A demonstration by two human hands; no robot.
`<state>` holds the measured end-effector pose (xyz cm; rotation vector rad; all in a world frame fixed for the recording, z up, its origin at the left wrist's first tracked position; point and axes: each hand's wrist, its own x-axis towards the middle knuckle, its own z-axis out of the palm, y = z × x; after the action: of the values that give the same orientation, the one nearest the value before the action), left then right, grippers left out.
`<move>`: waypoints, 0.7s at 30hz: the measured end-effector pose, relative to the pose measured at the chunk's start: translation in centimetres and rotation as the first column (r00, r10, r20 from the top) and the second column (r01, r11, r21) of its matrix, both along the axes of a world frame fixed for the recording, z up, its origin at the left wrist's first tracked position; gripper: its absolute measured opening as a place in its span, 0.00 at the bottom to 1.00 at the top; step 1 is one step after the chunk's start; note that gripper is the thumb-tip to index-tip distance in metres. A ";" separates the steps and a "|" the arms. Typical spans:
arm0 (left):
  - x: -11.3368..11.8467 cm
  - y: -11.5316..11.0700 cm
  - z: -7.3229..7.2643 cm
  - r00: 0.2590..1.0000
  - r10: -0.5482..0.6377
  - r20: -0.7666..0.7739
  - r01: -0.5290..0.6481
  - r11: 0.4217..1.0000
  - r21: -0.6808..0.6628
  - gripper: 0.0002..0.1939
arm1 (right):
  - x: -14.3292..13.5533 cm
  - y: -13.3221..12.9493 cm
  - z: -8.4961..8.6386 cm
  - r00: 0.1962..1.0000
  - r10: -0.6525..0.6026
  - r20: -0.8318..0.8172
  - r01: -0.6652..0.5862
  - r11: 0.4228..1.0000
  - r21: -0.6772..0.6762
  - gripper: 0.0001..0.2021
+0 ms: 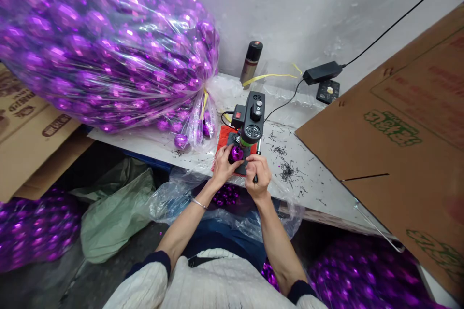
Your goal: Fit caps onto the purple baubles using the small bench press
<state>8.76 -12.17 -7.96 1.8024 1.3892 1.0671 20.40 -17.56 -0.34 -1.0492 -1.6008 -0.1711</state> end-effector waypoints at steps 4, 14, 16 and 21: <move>0.3 0.0 -0.1 1.000 0.003 -0.008 -0.003 1.000 0.016 0.32 | 0.0 0.1 2.2 0.999 -0.004 -0.045 0.003 1.000 -0.024 0.11; 1.2 0.6 0.5 0.996 -0.041 -0.083 0.043 0.999 0.015 0.34 | 0.4 0.4 5.8 0.997 -0.037 -0.065 0.029 0.993 -0.115 0.13; 1.1 0.3 0.4 0.996 -0.062 -0.066 0.063 0.998 0.013 0.34 | 0.5 0.4 5.8 0.998 -0.037 -0.055 0.030 0.993 -0.114 0.13; 0.2 0.6 1.1 0.985 -0.113 -0.128 0.113 0.994 -0.013 0.31 | 0.4 0.2 5.3 0.999 -0.039 -0.006 0.038 0.995 -0.097 0.11</move>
<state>9.00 -11.60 -6.86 1.9511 1.3445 0.9010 20.81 -17.38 4.93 -1.1547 -1.5954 -0.1158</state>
